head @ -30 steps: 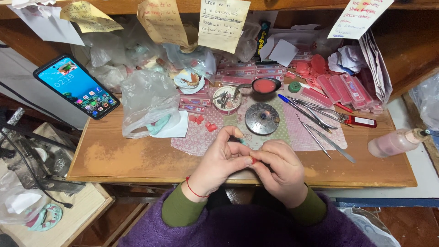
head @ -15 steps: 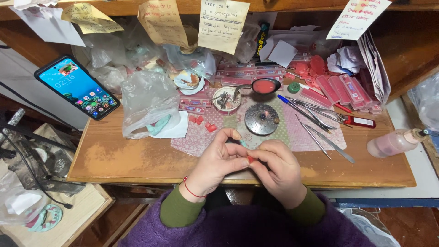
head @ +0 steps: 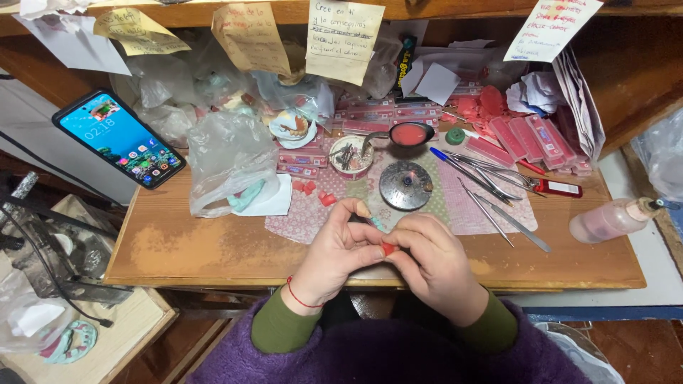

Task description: Apply and shape wax onto a dental impression mold using a spatula and heat.

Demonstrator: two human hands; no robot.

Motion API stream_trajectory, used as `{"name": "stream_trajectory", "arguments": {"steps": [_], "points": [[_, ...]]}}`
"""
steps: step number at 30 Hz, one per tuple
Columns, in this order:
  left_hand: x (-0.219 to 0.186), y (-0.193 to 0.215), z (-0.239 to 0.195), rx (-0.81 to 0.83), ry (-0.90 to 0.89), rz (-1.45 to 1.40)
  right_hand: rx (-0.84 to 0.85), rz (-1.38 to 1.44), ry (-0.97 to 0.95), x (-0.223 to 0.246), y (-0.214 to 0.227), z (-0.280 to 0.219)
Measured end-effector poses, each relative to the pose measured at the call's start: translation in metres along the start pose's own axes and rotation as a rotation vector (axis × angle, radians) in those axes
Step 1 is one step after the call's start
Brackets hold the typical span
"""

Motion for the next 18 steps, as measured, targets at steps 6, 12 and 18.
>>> {"name": "stream_trajectory", "arguments": {"steps": [6,12,18], "points": [[-0.0005,-0.0009,-0.0003,-0.019,-0.009,-0.013,-0.069,-0.022,-0.005,0.0018,-0.0026,-0.0037],[0.0009,0.0006,0.0002,-0.019,-0.02,-0.007,-0.085,-0.028,-0.019,0.0013,-0.0042,-0.0059],[-0.0006,-0.0014,0.0003,-0.017,-0.014,-0.006,-0.085,-0.006,-0.044,-0.0007,-0.0045,-0.0077]]}}
Point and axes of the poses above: each hand's wrist, its own z-axis towards the middle knuckle, its own y-axis out of the back of the hand, x = y × z, the point moved 4 cm from there along z, towards the middle knuckle, and after that the axes turned 2 degrees about -x, right-handed, at the moved point
